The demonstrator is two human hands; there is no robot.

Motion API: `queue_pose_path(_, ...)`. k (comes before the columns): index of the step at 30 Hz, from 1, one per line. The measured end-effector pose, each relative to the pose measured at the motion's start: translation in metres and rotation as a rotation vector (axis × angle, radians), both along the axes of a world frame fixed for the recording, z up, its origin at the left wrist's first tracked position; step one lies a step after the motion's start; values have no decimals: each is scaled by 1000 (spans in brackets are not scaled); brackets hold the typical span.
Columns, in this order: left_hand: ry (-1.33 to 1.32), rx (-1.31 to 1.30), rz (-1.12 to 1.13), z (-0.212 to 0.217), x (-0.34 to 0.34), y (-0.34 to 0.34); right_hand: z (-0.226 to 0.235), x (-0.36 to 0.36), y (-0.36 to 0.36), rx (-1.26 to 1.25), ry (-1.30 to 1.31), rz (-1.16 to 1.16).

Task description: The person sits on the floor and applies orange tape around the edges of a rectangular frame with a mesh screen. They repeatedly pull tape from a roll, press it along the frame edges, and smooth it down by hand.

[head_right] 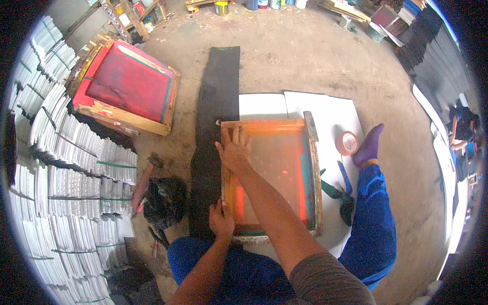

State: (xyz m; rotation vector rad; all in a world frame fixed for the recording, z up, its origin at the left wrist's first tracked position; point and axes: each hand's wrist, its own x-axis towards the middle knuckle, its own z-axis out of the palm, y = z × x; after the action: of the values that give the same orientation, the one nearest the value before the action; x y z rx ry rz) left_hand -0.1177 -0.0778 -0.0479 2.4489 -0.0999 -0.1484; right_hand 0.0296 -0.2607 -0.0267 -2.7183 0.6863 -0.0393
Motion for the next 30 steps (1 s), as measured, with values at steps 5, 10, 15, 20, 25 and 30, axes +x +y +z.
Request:
queue_pose_path(5,39,26,-14,5,0,-3,2,-10,-7,-82,68,12)
queue_pose_path(10,-90,-57,-3,-31,6,2,1,-80,-8,-53,-285,-3)
queue_pose_path(15,-315,-278,11,-2,14,1,19,-196,-41,-33,-479,-36)
queue_pose_path(20,-289,-327,-65,17,-2,-8,31,-295,-125,-106,-391,-269)
queue_pose_path(25,-253,-320,-135,27,-9,-13,34,-329,-193,-155,-250,-380)
queue_pose_path(30,-299,-305,-249,49,-31,-35,59,-320,-149,266,-331,-216)
